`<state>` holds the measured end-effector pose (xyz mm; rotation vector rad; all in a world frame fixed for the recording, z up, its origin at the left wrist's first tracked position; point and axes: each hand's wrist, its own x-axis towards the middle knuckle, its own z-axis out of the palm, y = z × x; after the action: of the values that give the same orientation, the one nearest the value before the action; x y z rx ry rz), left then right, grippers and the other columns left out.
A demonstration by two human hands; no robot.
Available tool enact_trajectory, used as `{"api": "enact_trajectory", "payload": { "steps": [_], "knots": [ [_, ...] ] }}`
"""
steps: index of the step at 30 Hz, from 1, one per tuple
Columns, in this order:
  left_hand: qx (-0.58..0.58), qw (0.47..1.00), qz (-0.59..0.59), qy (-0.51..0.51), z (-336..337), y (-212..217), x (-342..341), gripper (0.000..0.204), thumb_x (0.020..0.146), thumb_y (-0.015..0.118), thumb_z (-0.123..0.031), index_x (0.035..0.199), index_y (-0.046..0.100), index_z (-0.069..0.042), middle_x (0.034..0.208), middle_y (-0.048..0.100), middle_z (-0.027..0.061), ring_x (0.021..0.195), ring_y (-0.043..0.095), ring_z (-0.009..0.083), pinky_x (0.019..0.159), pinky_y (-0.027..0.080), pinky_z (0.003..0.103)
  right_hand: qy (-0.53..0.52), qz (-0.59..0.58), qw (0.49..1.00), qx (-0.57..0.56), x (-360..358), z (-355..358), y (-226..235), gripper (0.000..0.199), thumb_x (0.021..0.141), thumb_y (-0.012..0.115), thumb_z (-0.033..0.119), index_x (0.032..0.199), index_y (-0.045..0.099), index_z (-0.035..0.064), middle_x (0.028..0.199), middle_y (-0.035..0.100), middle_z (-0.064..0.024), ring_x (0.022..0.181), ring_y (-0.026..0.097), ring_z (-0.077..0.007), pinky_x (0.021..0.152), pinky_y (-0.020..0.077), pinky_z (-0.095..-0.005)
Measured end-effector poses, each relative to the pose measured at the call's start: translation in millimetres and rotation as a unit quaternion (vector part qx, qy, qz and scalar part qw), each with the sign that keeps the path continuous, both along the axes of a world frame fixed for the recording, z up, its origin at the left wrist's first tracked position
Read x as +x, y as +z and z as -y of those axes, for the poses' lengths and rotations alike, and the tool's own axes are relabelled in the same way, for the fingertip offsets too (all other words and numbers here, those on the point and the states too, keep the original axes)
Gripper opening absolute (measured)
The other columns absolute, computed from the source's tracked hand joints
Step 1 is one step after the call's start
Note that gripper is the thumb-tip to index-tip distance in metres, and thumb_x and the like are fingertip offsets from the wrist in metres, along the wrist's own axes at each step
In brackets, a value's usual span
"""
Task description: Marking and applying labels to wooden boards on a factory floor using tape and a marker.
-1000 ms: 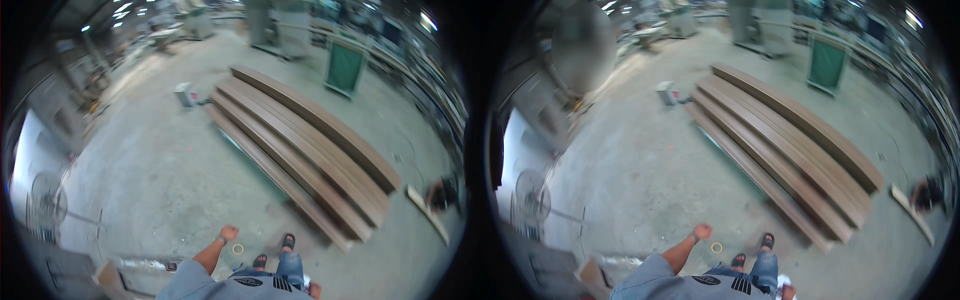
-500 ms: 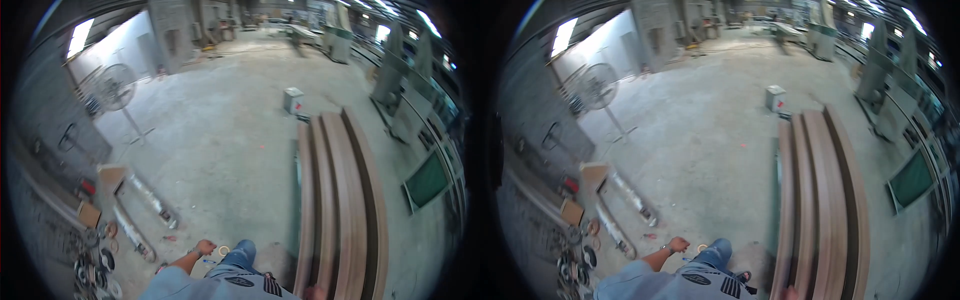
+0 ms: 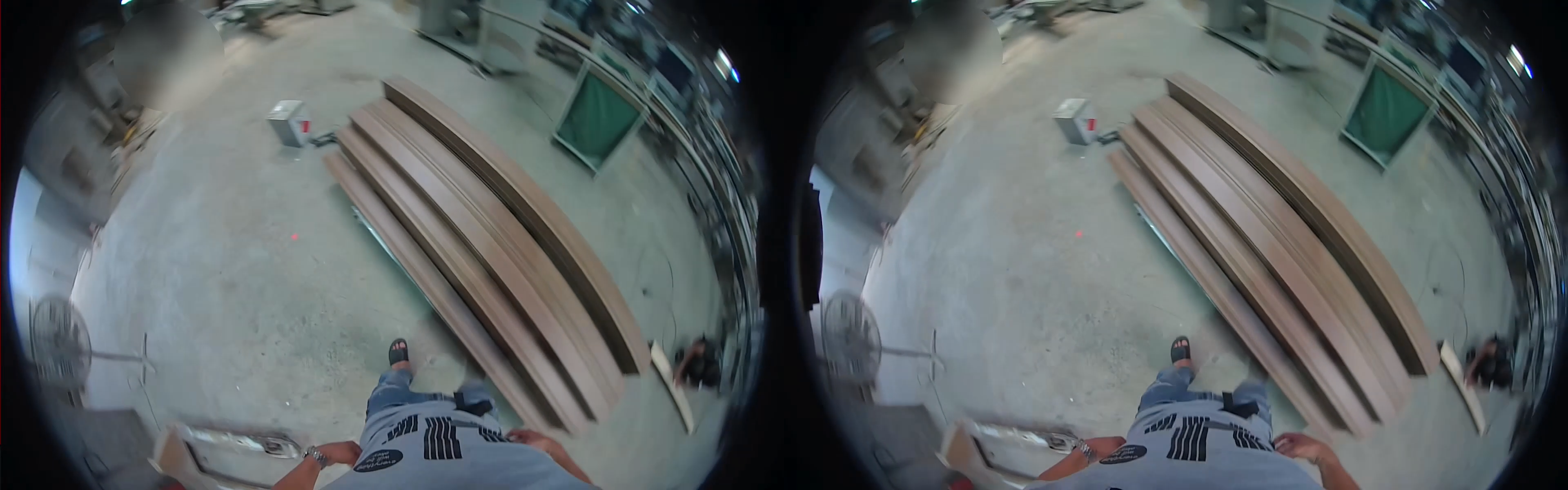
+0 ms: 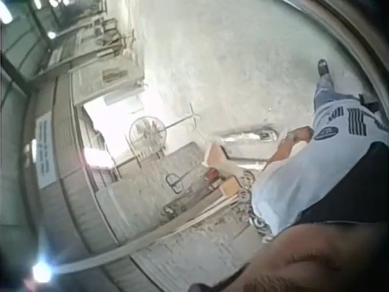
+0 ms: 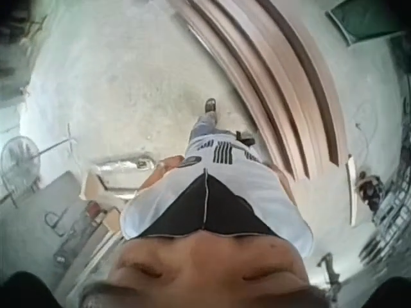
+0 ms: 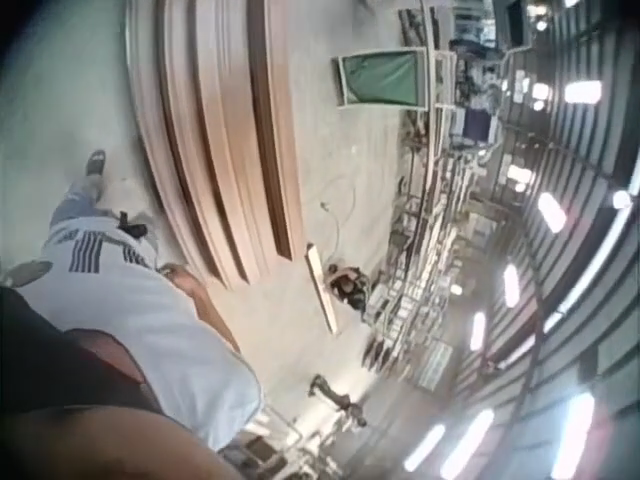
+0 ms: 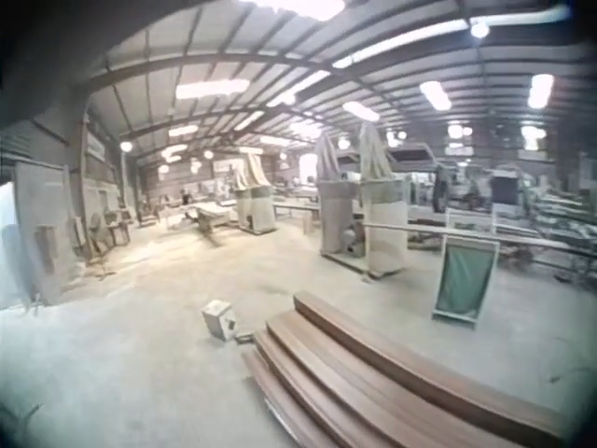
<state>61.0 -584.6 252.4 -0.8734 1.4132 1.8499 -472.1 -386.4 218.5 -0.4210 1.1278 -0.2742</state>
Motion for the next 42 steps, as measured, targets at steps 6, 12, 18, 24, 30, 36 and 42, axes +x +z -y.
{"api": "enact_trajectory", "payload": {
  "steps": [6, 12, 18, 24, 30, 36, 42],
  "knots": [
    [0.076, 0.997, 0.023, -0.001, 140.6, -11.5, 2.1, 0.025, 0.077, 0.076, -0.020, 0.091, 0.071, 0.001, 0.084, 0.070, 0.0025, 0.076, 0.064, 0.0131, 0.073, 0.053, 0.030, 0.002, -0.138, 0.990, -0.011, 51.5, 90.8, 74.4, 0.057, 0.075, 0.073, 0.008, 0.130, 0.060, 0.0039, 0.122, 0.068, -0.0082, 0.116, 0.060, -0.0194, 0.100, 0.0457, -0.0324],
    [-0.034, 0.993, 0.071, 0.086, 241.5, -70.7, -6.0, 0.022, 0.085, 0.067, -0.017, 0.096, 0.073, 0.001, 0.087, 0.074, 0.0068, 0.076, 0.067, 0.0151, 0.067, 0.053, 0.033, -0.033, -0.100, 0.993, -0.056, 51.5, 137.9, 39.9, 0.052, 0.077, 0.075, 0.016, 0.126, 0.064, 0.0033, 0.119, 0.070, -0.0087, 0.116, 0.062, -0.0219, 0.101, 0.0473, -0.0332],
    [-0.239, 0.873, 0.180, 0.385, 371.5, -65.3, -39.4, 0.029, 0.096, 0.062, -0.020, 0.116, 0.067, 0.000, 0.096, 0.074, 0.0112, 0.076, 0.072, 0.0191, 0.063, 0.054, 0.029, -0.230, -0.333, 0.911, -0.072, 18.9, 276.5, -50.0, 0.037, 0.087, 0.068, 0.025, 0.118, 0.069, 0.0041, 0.104, 0.074, -0.0111, 0.097, 0.070, -0.0226, 0.088, 0.0542, -0.0338],
    [-0.304, 0.897, 0.151, 0.282, 494.9, -49.5, -95.3, 0.034, 0.096, 0.064, -0.026, 0.118, 0.067, 0.000, 0.097, 0.074, 0.0113, 0.080, 0.073, 0.0198, 0.066, 0.054, 0.030, -0.295, -0.380, 0.850, -0.216, 17.2, 436.0, -37.5, 0.034, 0.089, 0.068, 0.019, 0.116, 0.065, 0.0005, 0.100, 0.074, -0.0115, 0.091, 0.071, -0.0194, 0.083, 0.0562, -0.0341],
    [-0.284, 0.948, 0.085, 0.114, 614.0, -118.4, -161.9, 0.033, 0.094, 0.067, -0.029, 0.107, 0.071, 0.001, 0.091, 0.074, 0.0112, 0.073, 0.072, 0.0191, 0.065, 0.056, 0.032, -0.424, -0.284, 0.851, -0.126, 27.2, 497.4, -39.9, 0.030, 0.090, 0.066, 0.013, 0.116, 0.064, -0.0014, 0.099, 0.074, -0.0112, 0.088, 0.070, -0.0176, 0.080, 0.0553, -0.0314],
    [-0.269, 0.961, -0.040, -0.051, 776.6, -274.1, -250.4, 0.016, 0.091, 0.062, -0.020, 0.097, 0.072, -0.009, 0.088, 0.072, 0.0070, 0.080, 0.070, 0.0195, 0.072, 0.055, 0.034, -0.480, -0.364, 0.796, 0.047, 82.5, 480.5, -131.8, 0.029, 0.092, 0.061, 0.012, 0.118, 0.064, -0.0012, 0.097, 0.072, -0.0085, 0.086, 0.069, -0.0151, 0.075, 0.0529, -0.0294],
    [-0.191, 0.980, 0.043, -0.020, 808.1, -421.1, -323.6, 0.029, 0.096, 0.058, -0.028, 0.094, 0.072, -0.002, 0.077, 0.071, 0.0091, 0.067, 0.065, 0.0183, 0.064, 0.051, 0.031, -0.424, -0.361, 0.798, 0.230, 212.4, 433.5, -197.6, 0.032, 0.092, 0.061, 0.013, 0.120, 0.063, -0.0024, 0.096, 0.073, -0.0075, 0.085, 0.069, -0.0142, 0.075, 0.0535, -0.0279]
  ]
}}
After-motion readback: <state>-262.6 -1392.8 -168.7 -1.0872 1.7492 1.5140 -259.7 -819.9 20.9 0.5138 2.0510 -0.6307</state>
